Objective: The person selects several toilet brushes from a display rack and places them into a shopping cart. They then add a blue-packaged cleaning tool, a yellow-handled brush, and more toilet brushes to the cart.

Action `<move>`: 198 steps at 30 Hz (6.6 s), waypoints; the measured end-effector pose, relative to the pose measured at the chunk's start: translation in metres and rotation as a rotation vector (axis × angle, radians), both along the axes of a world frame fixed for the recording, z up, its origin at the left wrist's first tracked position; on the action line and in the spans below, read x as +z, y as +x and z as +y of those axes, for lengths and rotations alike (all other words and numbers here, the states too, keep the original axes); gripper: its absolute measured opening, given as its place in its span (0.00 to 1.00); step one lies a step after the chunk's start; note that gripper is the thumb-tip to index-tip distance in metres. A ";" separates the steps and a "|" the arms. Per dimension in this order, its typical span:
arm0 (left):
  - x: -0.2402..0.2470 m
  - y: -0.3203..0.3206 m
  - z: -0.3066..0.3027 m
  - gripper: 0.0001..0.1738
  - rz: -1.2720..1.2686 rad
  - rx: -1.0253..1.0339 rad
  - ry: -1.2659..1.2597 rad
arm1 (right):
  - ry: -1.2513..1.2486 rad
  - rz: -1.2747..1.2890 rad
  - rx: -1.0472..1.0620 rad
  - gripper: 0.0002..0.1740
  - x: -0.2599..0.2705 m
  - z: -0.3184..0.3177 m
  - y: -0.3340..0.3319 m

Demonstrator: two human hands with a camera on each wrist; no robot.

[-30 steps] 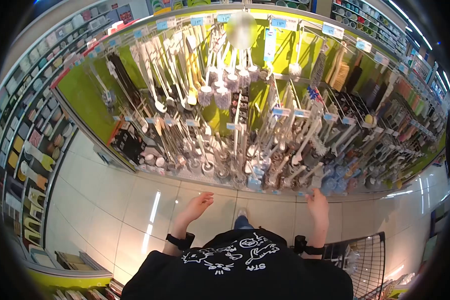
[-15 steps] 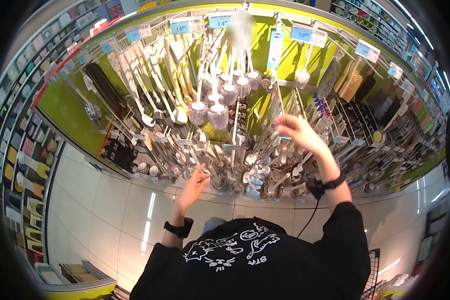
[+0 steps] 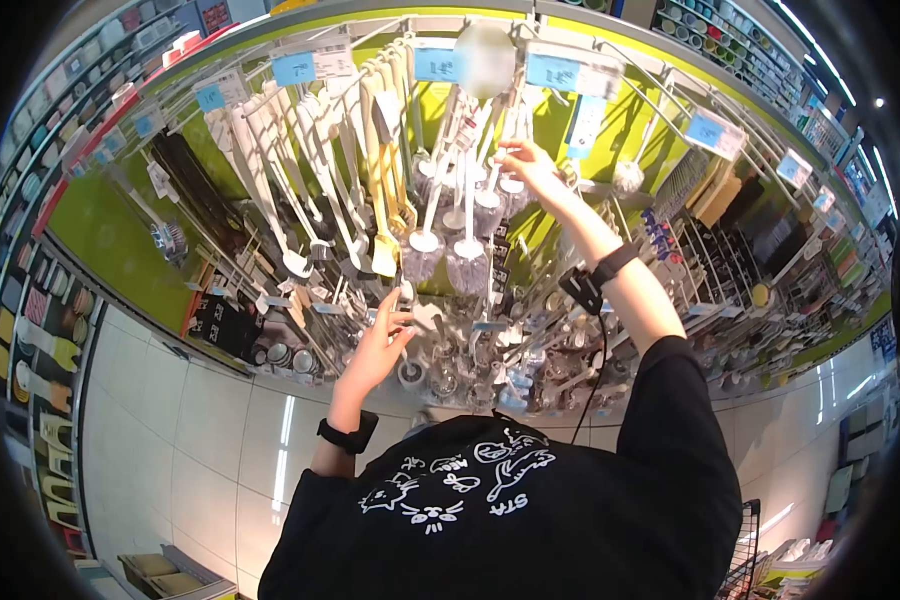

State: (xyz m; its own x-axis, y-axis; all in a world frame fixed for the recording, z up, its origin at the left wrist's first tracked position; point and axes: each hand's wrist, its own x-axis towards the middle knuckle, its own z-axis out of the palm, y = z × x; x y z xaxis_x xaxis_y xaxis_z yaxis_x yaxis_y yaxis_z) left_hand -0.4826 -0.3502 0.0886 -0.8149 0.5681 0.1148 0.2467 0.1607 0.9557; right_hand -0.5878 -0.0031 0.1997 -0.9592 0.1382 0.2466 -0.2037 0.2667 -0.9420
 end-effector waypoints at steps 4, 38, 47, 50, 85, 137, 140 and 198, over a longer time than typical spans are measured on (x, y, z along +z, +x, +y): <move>0.005 -0.033 -0.009 0.32 0.033 -0.027 0.010 | 0.093 0.037 -0.016 0.25 0.002 -0.051 -0.002; 0.025 -0.085 0.059 0.13 0.273 -0.306 0.144 | 0.071 -0.015 -0.118 0.12 0.000 -0.107 0.078; 0.004 -0.041 0.043 0.08 0.255 -0.635 0.109 | 0.038 -0.094 -0.356 0.08 -0.022 -0.125 0.186; -0.003 -0.022 0.062 0.08 0.057 -0.776 0.145 | -0.039 -0.095 -0.543 0.08 -0.016 -0.119 0.246; 0.033 0.598 0.318 0.17 -0.543 -1.761 0.266 | 0.210 -0.669 -2.655 0.13 -0.074 -0.374 0.858; -0.104 0.965 0.523 0.11 -0.484 -1.442 -0.439 | -1.086 -0.226 -2.129 0.11 -0.355 0.109 1.458; -0.111 0.970 0.518 0.11 -0.466 -1.421 -0.463 | -1.072 -0.055 -2.203 0.16 -0.361 0.109 1.476; -0.096 0.856 0.382 0.21 0.096 -1.297 -0.667 | -1.437 0.132 -2.406 0.21 -0.365 0.029 1.504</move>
State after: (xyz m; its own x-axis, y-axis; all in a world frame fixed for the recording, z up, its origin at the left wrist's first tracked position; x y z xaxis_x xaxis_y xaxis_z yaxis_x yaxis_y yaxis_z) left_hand 0.3736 0.0317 -0.0075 0.2953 0.8508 -0.4347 0.6173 0.1774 0.7664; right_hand 0.9165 0.0260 -0.1648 0.6633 0.2085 -0.7187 -0.6676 -0.2691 -0.6942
